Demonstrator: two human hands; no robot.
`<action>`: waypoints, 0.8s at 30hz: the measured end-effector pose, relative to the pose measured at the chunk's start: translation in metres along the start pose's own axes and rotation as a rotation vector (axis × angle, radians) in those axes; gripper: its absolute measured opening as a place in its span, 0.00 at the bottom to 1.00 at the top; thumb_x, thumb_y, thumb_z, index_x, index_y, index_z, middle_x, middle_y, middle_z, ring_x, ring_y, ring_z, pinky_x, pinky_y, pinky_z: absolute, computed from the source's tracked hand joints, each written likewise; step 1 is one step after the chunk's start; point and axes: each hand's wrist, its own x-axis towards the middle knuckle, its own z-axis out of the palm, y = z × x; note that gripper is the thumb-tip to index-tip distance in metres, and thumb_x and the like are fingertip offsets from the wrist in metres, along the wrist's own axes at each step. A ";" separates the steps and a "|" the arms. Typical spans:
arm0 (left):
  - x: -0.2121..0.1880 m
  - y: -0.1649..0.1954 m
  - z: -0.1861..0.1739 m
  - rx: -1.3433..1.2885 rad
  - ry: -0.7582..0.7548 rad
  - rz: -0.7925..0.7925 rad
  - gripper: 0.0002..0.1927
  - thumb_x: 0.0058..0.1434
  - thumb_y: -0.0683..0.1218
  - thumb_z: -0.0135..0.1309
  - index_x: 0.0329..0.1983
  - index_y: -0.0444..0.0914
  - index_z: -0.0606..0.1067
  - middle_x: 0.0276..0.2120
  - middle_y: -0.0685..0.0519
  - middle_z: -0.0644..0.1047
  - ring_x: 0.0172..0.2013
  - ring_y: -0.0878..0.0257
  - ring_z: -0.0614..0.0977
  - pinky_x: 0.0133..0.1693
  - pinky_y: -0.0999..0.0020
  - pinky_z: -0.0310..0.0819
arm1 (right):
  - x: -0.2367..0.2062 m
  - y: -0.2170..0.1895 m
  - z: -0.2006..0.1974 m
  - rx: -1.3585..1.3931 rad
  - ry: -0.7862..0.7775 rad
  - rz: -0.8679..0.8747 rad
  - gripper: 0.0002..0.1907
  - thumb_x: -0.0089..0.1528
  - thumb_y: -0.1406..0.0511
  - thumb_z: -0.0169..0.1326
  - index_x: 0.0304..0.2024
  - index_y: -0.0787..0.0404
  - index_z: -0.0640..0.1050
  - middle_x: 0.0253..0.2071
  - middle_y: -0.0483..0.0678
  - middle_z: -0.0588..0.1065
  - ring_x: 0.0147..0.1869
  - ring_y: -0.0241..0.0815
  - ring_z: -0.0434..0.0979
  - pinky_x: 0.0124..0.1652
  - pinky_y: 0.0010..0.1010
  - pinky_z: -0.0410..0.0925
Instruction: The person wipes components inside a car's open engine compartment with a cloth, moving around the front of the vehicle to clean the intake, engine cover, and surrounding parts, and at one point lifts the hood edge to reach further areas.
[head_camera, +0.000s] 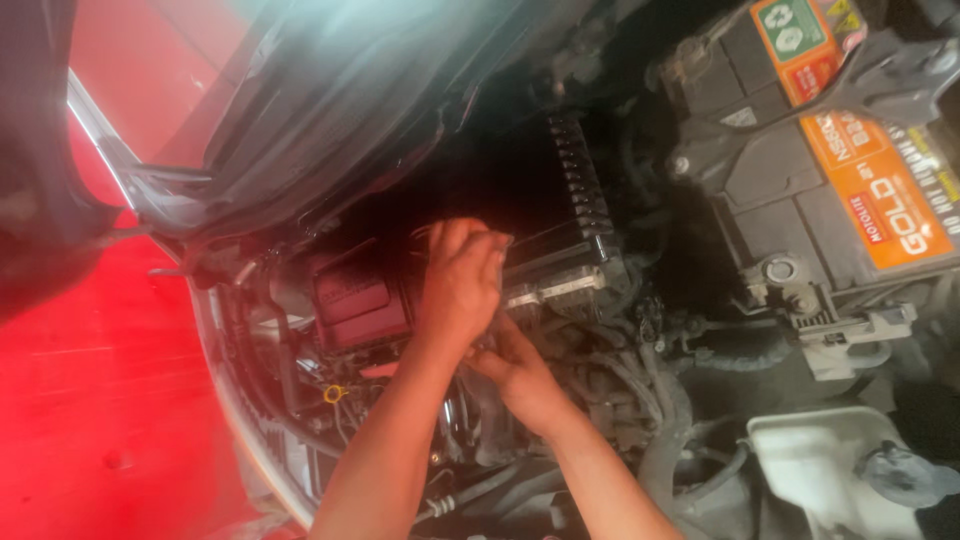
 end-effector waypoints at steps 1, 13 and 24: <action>0.004 -0.001 -0.001 -0.025 -0.028 -0.011 0.10 0.58 0.39 0.58 0.43 0.39 0.79 0.43 0.47 0.77 0.49 0.48 0.76 0.51 0.57 0.72 | 0.001 -0.002 0.002 0.004 0.001 -0.018 0.32 0.63 0.69 0.51 0.70 0.65 0.62 0.65 0.51 0.70 0.67 0.40 0.68 0.63 0.33 0.63; 0.005 -0.008 0.010 0.006 0.108 0.243 0.08 0.57 0.42 0.62 0.40 0.39 0.78 0.39 0.49 0.76 0.45 0.48 0.75 0.48 0.54 0.72 | 0.000 0.000 -0.004 0.086 0.017 -0.073 0.34 0.65 0.73 0.50 0.73 0.66 0.57 0.63 0.52 0.69 0.65 0.42 0.69 0.59 0.33 0.66; 0.020 -0.026 0.026 -0.095 0.015 0.396 0.13 0.56 0.35 0.54 0.44 0.37 0.80 0.41 0.46 0.75 0.47 0.46 0.75 0.49 0.54 0.74 | -0.001 -0.002 -0.016 0.091 0.097 -0.109 0.26 0.65 0.74 0.52 0.65 0.70 0.65 0.56 0.55 0.74 0.57 0.45 0.75 0.51 0.35 0.70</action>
